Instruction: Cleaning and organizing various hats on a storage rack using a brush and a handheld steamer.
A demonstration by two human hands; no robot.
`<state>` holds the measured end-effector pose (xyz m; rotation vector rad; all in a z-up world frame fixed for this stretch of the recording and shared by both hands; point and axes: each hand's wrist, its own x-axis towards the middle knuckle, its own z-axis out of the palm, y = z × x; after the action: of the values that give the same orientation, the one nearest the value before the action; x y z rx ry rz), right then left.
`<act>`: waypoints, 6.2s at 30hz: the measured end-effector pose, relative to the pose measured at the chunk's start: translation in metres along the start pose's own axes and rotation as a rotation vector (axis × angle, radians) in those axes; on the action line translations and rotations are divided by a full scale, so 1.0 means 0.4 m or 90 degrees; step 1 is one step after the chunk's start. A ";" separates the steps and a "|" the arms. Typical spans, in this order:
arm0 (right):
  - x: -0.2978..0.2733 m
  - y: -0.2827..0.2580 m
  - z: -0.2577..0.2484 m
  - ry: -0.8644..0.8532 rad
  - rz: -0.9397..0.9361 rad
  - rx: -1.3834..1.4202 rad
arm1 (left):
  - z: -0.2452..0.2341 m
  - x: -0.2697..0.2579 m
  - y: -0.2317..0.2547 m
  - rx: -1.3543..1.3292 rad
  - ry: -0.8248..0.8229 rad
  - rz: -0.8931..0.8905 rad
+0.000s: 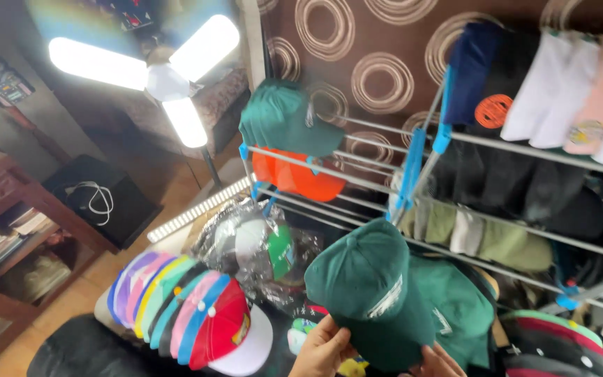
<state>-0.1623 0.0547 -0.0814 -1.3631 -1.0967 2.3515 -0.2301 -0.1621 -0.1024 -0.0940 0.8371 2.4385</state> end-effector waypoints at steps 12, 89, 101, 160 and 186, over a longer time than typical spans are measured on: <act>0.210 -0.284 0.823 -0.282 -0.325 -0.136 | 0.128 0.533 0.543 0.126 0.130 0.287; 0.261 -0.491 -1.064 -0.008 -0.091 0.044 | 0.969 0.807 -1.348 1.390 -0.281 0.092; 0.233 -0.541 -1.037 0.064 -0.117 0.229 | 1.129 0.367 -1.035 0.932 -0.423 0.318; -0.229 0.478 -0.508 0.199 0.023 0.127 | 0.155 0.287 -0.364 0.881 -0.233 -0.462; 0.098 0.039 -1.273 0.447 -0.190 -0.852 | 0.212 -0.232 -0.324 0.716 0.063 0.176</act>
<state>0.2343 0.3166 -0.2685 -1.8564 -2.4127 0.5785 -0.0743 -0.0728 -0.0830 0.3396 2.2263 1.8378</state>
